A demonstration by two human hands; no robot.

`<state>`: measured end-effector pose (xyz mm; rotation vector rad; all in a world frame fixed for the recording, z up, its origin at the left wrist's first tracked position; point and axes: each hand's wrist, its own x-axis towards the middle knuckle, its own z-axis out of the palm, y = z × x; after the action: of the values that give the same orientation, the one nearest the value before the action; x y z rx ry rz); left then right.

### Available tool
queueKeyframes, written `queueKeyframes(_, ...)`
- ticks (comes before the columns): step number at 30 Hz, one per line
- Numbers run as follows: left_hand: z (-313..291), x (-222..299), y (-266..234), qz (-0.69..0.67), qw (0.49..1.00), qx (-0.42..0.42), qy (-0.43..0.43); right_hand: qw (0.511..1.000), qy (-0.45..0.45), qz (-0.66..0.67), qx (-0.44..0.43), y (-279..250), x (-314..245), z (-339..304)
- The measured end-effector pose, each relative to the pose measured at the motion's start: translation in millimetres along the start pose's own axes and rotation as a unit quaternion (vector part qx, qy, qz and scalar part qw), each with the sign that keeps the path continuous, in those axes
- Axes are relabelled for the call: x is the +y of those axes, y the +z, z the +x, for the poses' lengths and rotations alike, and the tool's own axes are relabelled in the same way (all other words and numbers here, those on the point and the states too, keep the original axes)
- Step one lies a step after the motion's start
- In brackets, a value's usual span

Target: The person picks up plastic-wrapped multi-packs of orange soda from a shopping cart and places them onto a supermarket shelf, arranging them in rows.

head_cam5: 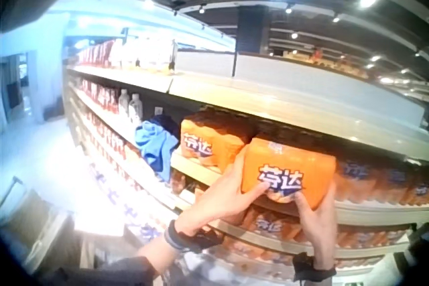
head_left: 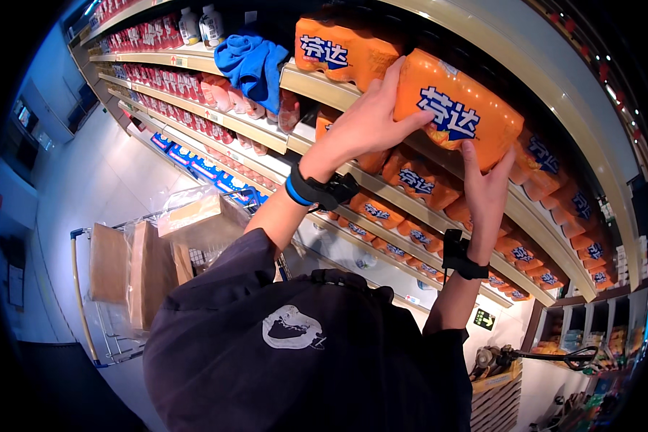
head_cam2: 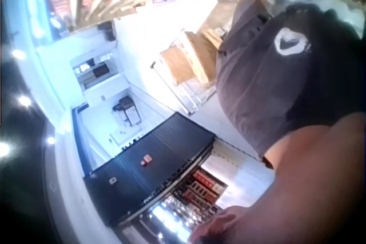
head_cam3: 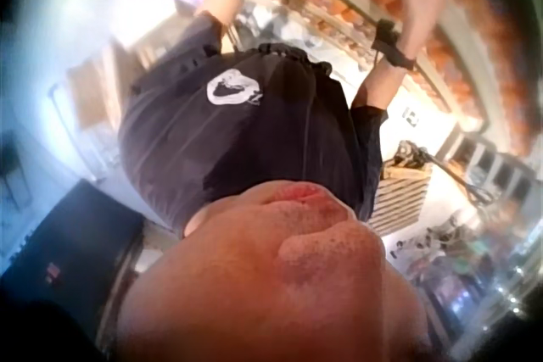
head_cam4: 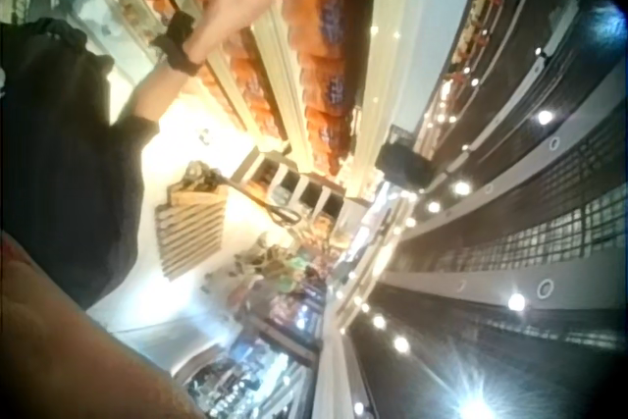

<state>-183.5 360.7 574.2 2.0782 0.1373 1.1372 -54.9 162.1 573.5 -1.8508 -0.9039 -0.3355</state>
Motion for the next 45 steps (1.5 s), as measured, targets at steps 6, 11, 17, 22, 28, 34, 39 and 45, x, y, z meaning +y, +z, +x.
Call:
queueKeyframes(6,0,-2,-1,-0.011,0.999,-0.024,0.023,0.991,0.076,-0.105,-0.014,-6,-28,-2)
queueKeyframes(11,-13,11,8,0.159,0.984,0.069,0.027,0.97,0.125,-0.205,-0.021,-6,-34,-1)
queueKeyframes(17,-14,8,18,0.176,0.977,0.121,0.018,0.994,-0.008,-0.108,0.01,-2,-11,-2)
queueKeyframes(22,-4,-6,30,0.205,0.967,0.141,0.059,0.98,0.053,-0.192,-0.013,0,-12,0)
queueKeyframes(28,-2,-14,44,0.222,0.961,0.161,0.041,0.968,0.059,-0.243,0.01,5,-15,2)
queueKeyframes(34,2,-20,59,0.258,0.938,0.222,0.067,0.968,0.048,-0.244,0.047,14,-5,1)
queueKeyframes(39,3,-21,66,0.25,0.939,0.23,0.059,0.96,0.032,-0.271,0.052,13,1,4)
queueKeyframes(45,5,-15,68,0.261,0.937,0.228,0.041,0.97,0.0,-0.233,0.067,11,0,8)
